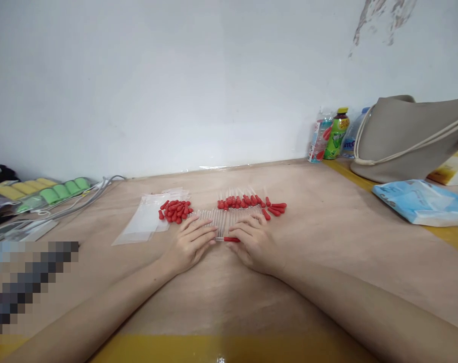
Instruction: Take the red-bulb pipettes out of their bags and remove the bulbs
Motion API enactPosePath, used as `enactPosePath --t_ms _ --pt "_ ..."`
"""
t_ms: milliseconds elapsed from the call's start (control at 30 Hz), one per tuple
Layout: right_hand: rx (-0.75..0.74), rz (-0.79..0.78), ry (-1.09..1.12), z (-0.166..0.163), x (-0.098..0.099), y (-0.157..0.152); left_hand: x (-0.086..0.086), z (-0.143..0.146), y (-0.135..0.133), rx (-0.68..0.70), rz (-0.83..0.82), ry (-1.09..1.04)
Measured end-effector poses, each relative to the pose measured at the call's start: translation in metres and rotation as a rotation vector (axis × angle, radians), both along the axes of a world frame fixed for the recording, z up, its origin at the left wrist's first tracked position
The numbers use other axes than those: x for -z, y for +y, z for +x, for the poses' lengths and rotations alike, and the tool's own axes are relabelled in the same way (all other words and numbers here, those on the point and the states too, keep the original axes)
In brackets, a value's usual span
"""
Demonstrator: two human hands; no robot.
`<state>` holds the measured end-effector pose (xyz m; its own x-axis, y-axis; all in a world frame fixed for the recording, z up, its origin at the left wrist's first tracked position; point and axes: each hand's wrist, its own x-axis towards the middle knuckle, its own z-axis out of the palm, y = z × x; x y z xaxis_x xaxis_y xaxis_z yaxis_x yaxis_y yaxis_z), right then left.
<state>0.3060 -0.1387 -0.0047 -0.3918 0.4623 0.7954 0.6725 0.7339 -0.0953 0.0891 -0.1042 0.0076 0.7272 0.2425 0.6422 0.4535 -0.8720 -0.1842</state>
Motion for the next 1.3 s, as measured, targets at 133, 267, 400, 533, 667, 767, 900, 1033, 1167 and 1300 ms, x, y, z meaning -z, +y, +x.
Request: enactPosePath --t_ms 133,267,400,533,667,767,900,1033,1167,1300 --pt "0.008 0.035 -0.061 -0.004 0.001 0.003 -0.001 0.004 -0.002 0.004 0.011 -0.004" --pt "-0.039 0.063 -0.084 -0.006 0.005 0.004 -0.002 0.007 -0.006 0.021 -0.017 0.031" --pt "-0.131 0.048 -0.116 -0.002 0.007 0.005 -0.003 0.007 -0.009 0.041 -0.089 0.061" --pt "-0.164 0.107 -0.116 0.001 0.005 0.003 -0.004 0.006 -0.011 0.059 -0.160 0.069" --pt "-0.161 0.177 -0.140 0.003 0.004 0.000 -0.006 0.005 -0.013 0.067 -0.218 0.073" --pt "-0.162 0.211 -0.171 0.005 0.004 -0.001 -0.007 0.003 -0.014 0.071 -0.257 0.086" --pt "-0.164 0.259 -0.220 0.009 0.002 -0.002 -0.007 0.001 -0.014 0.085 -0.276 0.096" --pt "-0.159 0.302 -0.257 0.012 -0.002 -0.006 -0.005 -0.001 -0.013 0.098 -0.280 0.095" --pt "-0.130 0.301 -0.206 0.021 -0.007 -0.005 -0.002 -0.010 -0.009 0.072 -0.272 0.024" --pt "0.110 0.202 0.042 0.043 -0.009 0.010 0.002 -0.020 0.000 -0.026 -0.214 -0.202"
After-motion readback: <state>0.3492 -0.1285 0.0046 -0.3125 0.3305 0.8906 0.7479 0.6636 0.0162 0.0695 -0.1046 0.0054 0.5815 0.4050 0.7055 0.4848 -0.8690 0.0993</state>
